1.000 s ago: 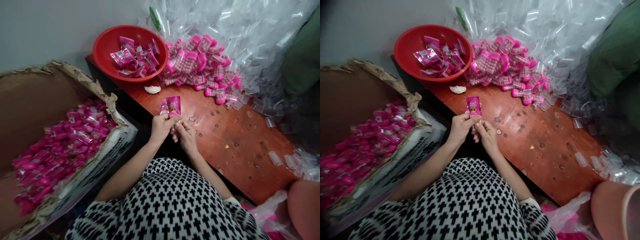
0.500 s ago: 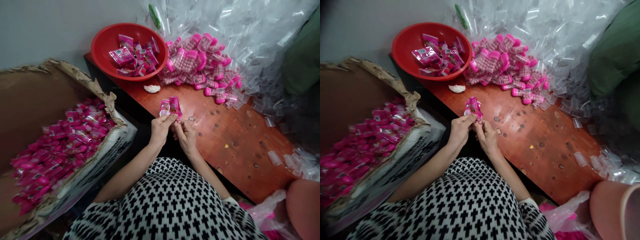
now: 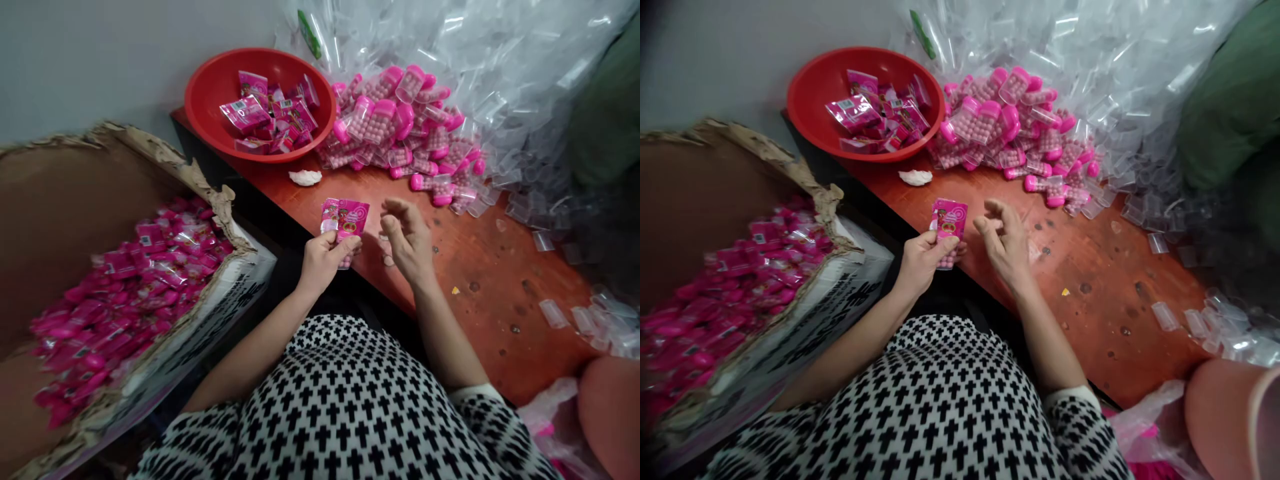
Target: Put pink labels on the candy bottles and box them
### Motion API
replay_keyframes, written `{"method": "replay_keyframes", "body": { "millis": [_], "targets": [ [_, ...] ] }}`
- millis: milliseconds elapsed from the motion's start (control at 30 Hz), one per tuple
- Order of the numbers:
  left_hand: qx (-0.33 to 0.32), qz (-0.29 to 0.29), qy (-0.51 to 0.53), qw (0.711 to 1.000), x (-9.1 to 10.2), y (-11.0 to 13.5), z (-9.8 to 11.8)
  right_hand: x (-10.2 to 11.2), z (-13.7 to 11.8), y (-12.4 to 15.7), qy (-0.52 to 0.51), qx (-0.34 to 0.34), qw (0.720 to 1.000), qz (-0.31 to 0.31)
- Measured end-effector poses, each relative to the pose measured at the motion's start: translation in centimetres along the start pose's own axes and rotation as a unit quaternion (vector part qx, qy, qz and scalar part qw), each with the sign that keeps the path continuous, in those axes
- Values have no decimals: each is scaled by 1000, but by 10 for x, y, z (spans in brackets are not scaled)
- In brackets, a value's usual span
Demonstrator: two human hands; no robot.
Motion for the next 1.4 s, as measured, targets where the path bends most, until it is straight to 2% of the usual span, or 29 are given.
{"method": "replay_keyframes", "body": {
  "millis": [100,167,200,267,333,400,433,500,567,600,667,867,933,1033,1067,1100,1200,1267,1333,1400],
  "targets": [
    [-20,-26,-80,996,-3,2,3,-6,-7,-24,-36,58,993,-93],
    [-31,-30,-108,993,-4,3,2,-16,-6,-32,-40,57,990,-123],
    [-33,-26,-113,993,-3,3,2,-21,-5,-34,-38,49,992,-113],
    [-32,-6,-103,994,0,2,1,-26,-1,-30,-35,25,998,-55],
    [-25,24,-57,998,5,-2,1,-27,2,-19,-49,-3,999,21],
    [-16,50,20,998,8,-6,2,-29,6,-3,-86,-47,994,57],
    [-12,58,63,996,8,-7,2,-33,8,6,-116,-75,990,40],
    [-4,58,132,990,5,-11,4,-47,10,22,-193,-136,970,-56],
    [17,41,172,984,-1,-13,4,-61,8,35,-274,-185,931,-155],
    [34,26,183,982,-4,-13,4,-65,7,39,-305,-201,913,-182],
    [67,-11,194,979,-8,-15,6,-68,6,41,-337,-216,896,-193],
    [139,-116,194,964,-9,-20,14,-68,4,42,-355,-219,886,-203],
    [151,-121,184,964,-11,-21,12,-71,3,45,-384,-235,866,-217],
    [107,-75,177,976,-13,-23,9,-79,-2,52,-417,-261,829,-268],
    [90,-60,176,978,-14,-23,7,-80,-3,54,-416,-260,828,-271],
    [78,-49,178,980,-15,-22,6,-80,-4,54,-404,-254,840,-259],
    [78,-41,179,980,-19,-15,1,-70,-1,55,-298,-211,918,-156],
    [86,-41,163,982,-20,-8,-2,-62,0,58,-209,-177,957,-95],
    [83,-42,142,986,-20,-2,-4,-59,2,61,-165,-156,972,-66],
    [77,-45,124,988,-19,2,-6,-61,3,65,-180,-162,967,-76]
  ]
}}
Point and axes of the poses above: each hand's wrist, its own y-axis away from the middle knuckle, its own x-axis out of the back of the hand, z = x × y, the point moved 5 cm from there along -y, towards the middle knuckle, and after that the axes turned 14 degrees about y, right-handed, at the moved point
